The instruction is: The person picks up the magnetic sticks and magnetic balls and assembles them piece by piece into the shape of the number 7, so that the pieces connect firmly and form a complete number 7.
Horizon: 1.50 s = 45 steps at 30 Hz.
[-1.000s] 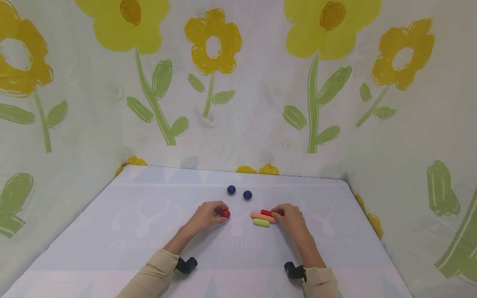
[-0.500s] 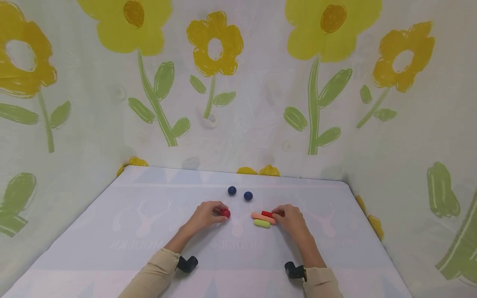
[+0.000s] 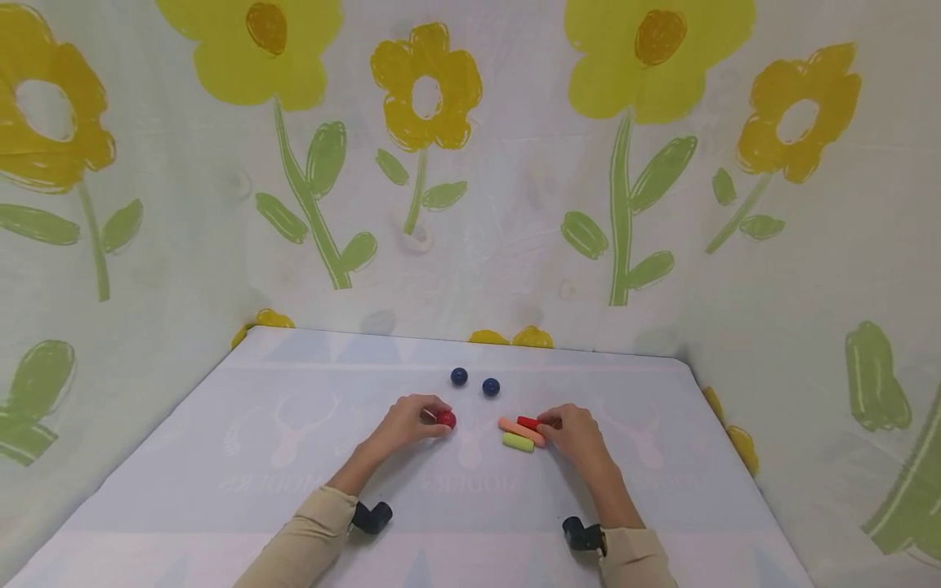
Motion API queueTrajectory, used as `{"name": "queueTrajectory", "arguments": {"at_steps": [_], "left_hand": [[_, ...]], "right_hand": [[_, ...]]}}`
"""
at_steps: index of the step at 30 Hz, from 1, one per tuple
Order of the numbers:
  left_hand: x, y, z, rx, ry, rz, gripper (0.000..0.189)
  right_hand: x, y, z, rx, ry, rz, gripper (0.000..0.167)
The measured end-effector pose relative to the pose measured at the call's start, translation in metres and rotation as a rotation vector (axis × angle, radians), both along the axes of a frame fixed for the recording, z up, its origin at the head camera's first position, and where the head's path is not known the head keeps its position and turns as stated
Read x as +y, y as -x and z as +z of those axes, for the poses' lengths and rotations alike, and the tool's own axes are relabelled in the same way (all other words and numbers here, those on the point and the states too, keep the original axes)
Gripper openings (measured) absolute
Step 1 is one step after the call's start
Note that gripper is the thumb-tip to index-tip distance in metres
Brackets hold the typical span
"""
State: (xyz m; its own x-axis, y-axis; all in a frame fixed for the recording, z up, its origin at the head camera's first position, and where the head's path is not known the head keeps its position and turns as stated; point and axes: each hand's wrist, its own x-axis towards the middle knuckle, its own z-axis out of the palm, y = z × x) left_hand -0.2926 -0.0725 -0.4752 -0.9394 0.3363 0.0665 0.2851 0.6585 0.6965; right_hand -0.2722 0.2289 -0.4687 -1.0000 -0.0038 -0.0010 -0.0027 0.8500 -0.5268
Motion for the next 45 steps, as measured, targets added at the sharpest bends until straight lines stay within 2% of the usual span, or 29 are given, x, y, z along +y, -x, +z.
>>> {"name": "queueTrajectory", "arguments": {"at_steps": [16, 28, 45], "left_hand": [[-0.001, 0.001, -0.001, 0.021, -0.008, -0.015, 0.03], [-0.002, 0.002, -0.004, 0.018, -0.009, -0.008, 0.031], [-0.002, 0.001, -0.002, 0.003, -0.013, -0.005, 0.03]], "right_hand": [[-0.003, -0.003, 0.004, 0.013, -0.076, 0.038, 0.022], [-0.007, -0.005, 0.008, 0.009, -0.101, 0.009, 0.024], [-0.014, -0.007, 0.017, 0.077, -0.118, 0.024, 0.023]]}}
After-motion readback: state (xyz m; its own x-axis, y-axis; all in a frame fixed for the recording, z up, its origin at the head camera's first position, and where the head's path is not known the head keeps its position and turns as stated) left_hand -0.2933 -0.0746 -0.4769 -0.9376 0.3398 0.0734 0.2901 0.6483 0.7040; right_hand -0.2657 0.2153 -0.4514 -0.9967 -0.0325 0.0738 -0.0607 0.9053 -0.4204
